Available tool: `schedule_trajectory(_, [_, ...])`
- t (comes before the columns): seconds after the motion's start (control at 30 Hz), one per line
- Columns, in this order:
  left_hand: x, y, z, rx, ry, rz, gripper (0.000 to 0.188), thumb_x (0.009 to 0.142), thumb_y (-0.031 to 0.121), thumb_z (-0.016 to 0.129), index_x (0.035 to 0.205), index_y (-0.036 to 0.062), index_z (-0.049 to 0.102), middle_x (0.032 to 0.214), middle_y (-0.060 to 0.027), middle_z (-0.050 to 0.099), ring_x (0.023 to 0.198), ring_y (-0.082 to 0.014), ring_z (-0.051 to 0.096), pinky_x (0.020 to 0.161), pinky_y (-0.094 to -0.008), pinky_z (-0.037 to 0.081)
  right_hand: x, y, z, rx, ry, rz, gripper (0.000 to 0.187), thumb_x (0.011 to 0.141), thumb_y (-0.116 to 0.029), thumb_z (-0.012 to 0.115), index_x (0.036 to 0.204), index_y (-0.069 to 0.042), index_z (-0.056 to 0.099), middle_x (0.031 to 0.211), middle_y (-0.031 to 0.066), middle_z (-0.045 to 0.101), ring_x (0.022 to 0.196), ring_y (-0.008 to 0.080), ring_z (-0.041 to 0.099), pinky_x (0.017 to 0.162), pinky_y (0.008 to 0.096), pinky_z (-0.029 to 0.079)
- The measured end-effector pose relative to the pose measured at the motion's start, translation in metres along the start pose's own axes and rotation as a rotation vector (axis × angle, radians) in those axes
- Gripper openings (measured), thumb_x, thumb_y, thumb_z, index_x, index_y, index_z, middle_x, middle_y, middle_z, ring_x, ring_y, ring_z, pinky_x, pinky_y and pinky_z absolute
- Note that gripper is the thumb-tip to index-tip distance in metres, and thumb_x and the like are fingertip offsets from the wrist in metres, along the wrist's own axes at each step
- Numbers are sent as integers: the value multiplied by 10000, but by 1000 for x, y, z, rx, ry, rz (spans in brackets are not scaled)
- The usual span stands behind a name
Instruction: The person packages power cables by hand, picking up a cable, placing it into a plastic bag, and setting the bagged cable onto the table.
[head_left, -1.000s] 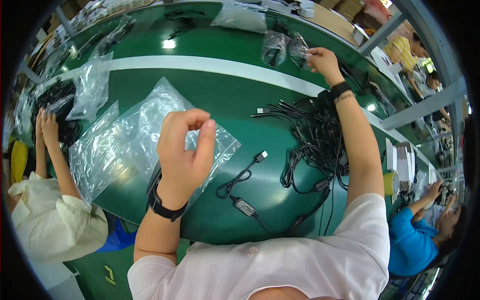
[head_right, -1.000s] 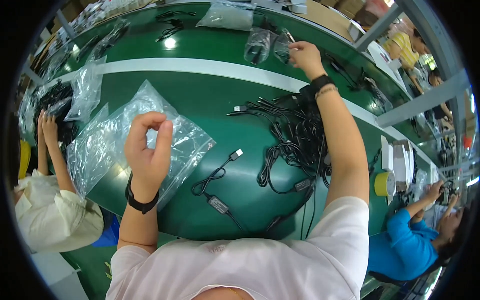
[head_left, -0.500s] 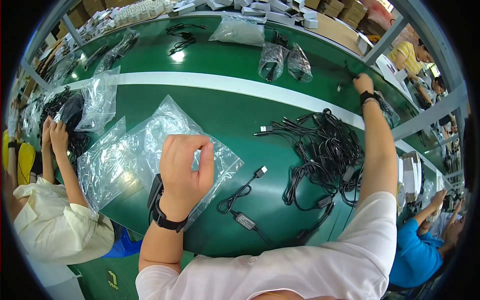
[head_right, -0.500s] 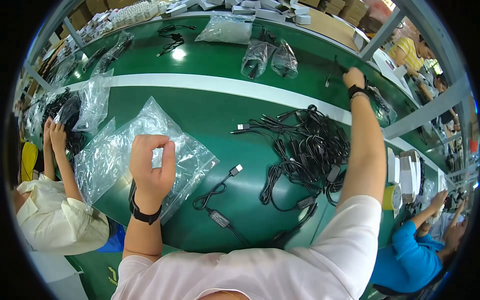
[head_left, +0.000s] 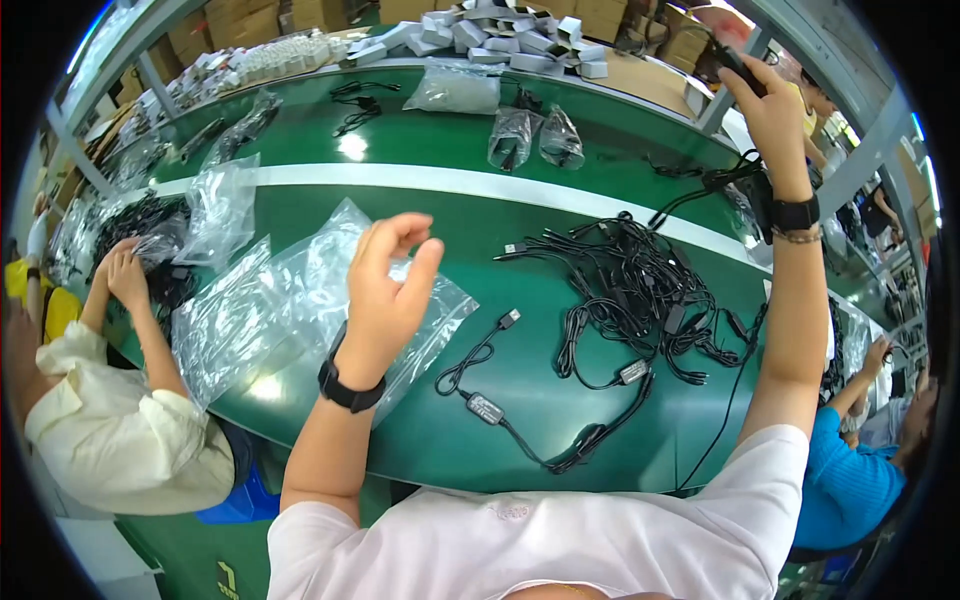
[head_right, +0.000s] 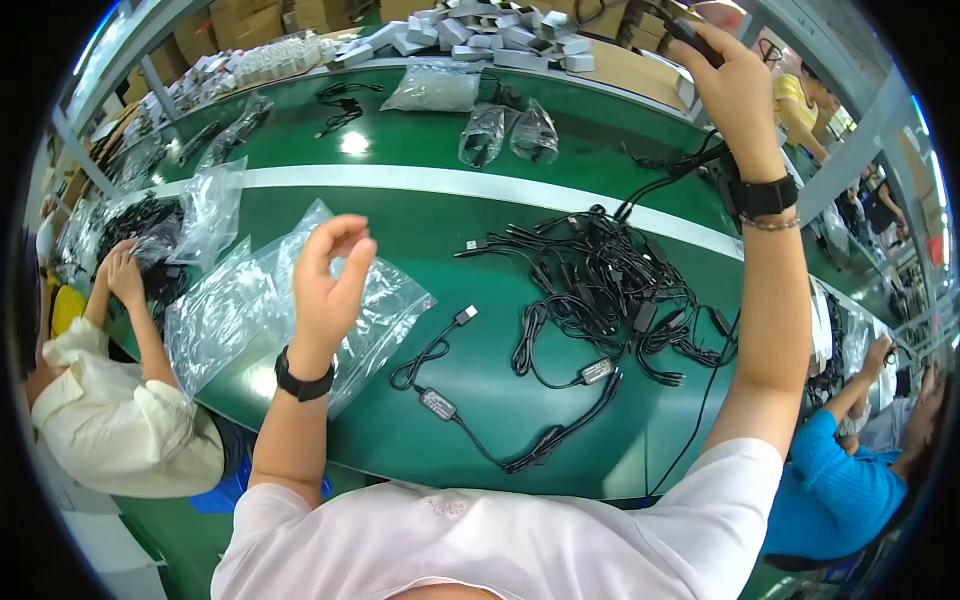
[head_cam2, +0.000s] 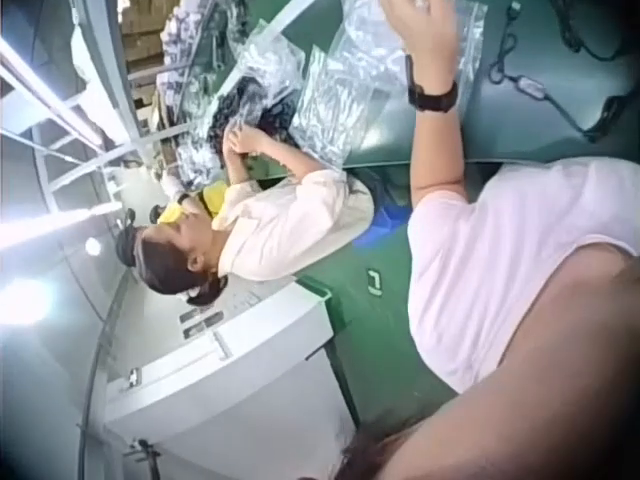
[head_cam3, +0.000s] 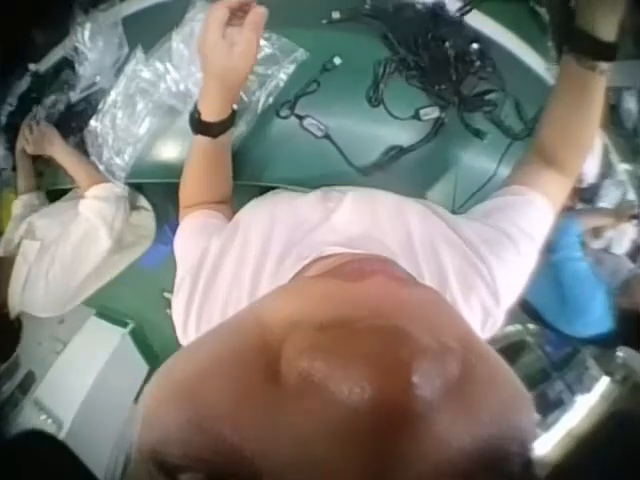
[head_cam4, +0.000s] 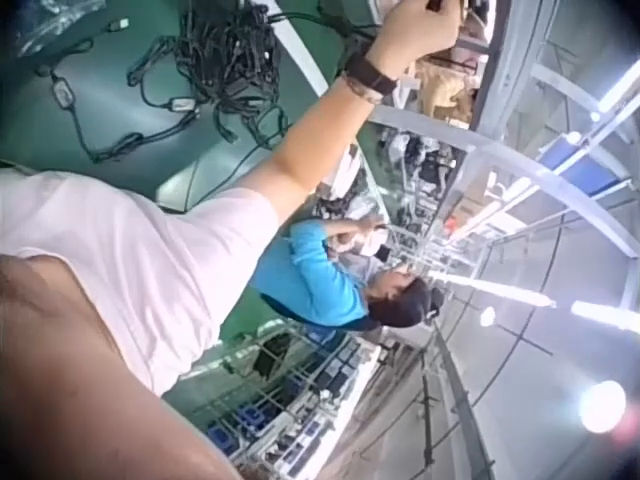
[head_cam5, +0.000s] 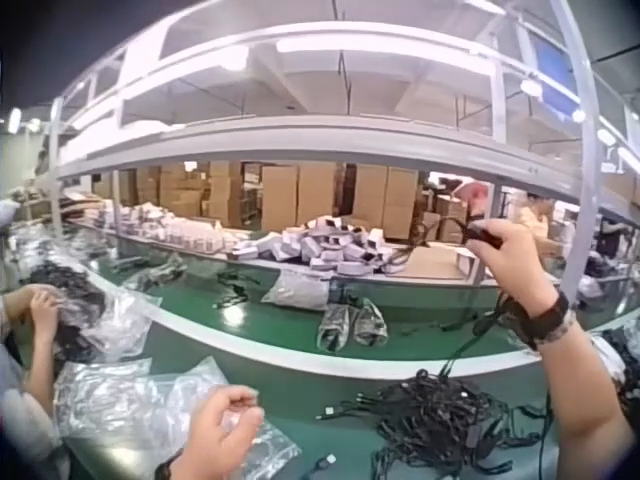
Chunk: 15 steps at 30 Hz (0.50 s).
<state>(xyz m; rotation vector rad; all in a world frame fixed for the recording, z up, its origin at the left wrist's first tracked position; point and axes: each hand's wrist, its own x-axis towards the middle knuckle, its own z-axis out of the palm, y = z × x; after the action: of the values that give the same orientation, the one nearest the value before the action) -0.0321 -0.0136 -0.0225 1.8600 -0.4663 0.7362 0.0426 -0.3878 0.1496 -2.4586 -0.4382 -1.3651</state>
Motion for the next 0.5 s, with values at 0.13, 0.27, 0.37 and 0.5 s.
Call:
schedule_trajectory(0.13, [18, 30, -4, -18, -32, 124, 444, 754, 186, 659, 1124, 6, 491, 1100, -148, 505, 1010, -274, 474, 834, -342, 390, 12, -68, -8, 152, -113, -140, 288, 791, -141, 629, 1044, -6, 604, 824, 41, 644, 729, 90, 571, 683, 209, 444])
schedule_trajectory(0.27, [31, 58, -12, 280, 250, 315, 644, 666, 255, 732, 1177, -7, 439, 1163, -165, 438, 1065, -329, 395, 913, -409, 311, -16, -130, 17, 229, -225, -325, 287, 753, -66, 643, 1036, -41, 607, 831, 81, 615, 726, 147, 563, 664, 241, 444])
schedule_trajectory(0.37, [33, 76, -30, 662, 353, 338, 576, 618, 250, 731, 1102, 13, 527, 1126, -159, 477, 1053, -351, 410, 906, -428, 320, -38, -154, 24, 187, -250, -372, 318, 714, -33, 650, 1027, -79, 611, 750, 111, 557, 634, 214, 517, 603, 266, 424])
schedule_trajectory(0.5, [35, 36, -94, 616, -4, -66, 342, 669, 175, 637, 969, 10, 629, 928, -168, 624, 890, -330, 560, 799, -365, 439, -48, -163, 29, 226, -186, -372, 342, 709, -10, 646, 1043, -66, 599, 703, 93, 503, 603, 198, 472, 572, 269, 400])
